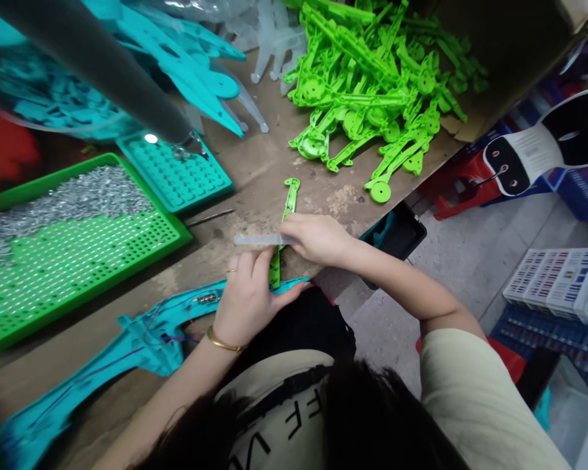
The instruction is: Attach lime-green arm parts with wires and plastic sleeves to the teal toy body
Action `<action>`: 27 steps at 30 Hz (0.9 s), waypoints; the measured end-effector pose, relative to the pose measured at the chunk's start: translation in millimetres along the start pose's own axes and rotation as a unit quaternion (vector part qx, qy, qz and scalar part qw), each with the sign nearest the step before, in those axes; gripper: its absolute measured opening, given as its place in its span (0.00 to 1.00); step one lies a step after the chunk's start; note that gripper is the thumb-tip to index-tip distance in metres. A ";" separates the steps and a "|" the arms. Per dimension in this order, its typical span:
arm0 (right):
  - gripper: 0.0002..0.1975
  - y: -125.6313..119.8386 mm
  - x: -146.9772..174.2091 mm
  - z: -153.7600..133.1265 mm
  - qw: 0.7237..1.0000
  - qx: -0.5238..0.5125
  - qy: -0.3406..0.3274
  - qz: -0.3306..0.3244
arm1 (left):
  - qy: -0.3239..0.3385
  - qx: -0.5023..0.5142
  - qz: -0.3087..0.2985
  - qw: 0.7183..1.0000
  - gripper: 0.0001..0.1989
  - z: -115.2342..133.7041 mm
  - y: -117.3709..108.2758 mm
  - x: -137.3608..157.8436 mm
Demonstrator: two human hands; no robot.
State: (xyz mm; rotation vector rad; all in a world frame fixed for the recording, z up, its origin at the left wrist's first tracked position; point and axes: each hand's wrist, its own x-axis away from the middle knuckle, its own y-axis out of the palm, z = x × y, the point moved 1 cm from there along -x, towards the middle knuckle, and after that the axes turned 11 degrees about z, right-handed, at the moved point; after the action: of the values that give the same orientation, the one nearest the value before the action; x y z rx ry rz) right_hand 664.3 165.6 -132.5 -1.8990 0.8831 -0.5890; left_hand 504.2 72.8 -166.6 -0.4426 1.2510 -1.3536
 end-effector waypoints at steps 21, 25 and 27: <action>0.19 -18.6 27.3 26.5 0.912 -0.184 0.162 0.330 | -0.042 0.007 0.012 0.999 0.30 -14.9 -54.3 8.2; 0.19 -6.5 28.8 13.6 0.836 -0.415 0.245 0.262 | -0.038 0.011 0.017 0.999 0.27 -18.1 -52.4 20.4; 0.19 3.9 28.5 4.8 0.786 -0.513 0.301 0.168 | -0.034 0.015 0.019 0.999 0.28 -14.7 -46.4 23.1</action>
State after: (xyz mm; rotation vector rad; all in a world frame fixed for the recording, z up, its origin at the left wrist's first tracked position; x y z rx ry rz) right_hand 684.3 144.8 -137.1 -2.3953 2.2679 -0.5308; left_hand 464.1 46.5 -142.1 -0.4389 1.1767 -1.3119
